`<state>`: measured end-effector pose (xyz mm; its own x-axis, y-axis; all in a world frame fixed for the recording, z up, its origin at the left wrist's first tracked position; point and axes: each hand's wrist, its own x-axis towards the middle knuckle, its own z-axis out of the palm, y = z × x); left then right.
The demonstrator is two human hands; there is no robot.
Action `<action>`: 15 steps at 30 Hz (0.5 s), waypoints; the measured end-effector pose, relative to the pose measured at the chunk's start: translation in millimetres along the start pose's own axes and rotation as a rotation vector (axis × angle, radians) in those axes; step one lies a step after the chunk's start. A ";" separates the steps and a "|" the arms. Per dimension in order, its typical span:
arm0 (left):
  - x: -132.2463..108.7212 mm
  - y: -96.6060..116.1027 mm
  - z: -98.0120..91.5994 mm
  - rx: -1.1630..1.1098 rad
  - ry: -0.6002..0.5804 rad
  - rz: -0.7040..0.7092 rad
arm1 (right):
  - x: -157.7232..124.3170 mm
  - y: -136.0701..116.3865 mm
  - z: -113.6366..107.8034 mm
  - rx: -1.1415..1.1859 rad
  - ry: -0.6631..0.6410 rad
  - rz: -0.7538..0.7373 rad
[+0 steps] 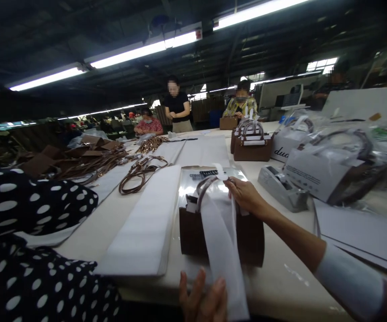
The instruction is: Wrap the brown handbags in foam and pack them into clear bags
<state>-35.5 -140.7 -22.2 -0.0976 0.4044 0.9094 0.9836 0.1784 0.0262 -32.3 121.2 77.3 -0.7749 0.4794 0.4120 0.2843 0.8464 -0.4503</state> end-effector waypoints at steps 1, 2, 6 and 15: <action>-2.0 -0.2 4.5 -0.044 -0.011 -0.019 | 3.8 1.8 1.8 -0.013 0.007 0.009; -3.5 -1.1 9.1 -0.080 -0.027 -0.040 | 7.9 3.8 3.6 -0.024 0.009 0.015; -18.7 -10.6 25.3 -0.096 -0.108 -0.130 | 24.3 12.2 8.6 -0.051 -0.008 0.019; -32.0 -44.5 51.3 -0.006 -0.219 0.020 | 53.7 25.2 8.2 -0.025 -0.085 -0.030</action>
<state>-83.9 -115.5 -73.8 -0.1082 0.5932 0.7978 0.9864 0.1638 0.0120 -71.3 166.3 81.6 -0.8280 0.4337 0.3554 0.2739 0.8660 -0.4184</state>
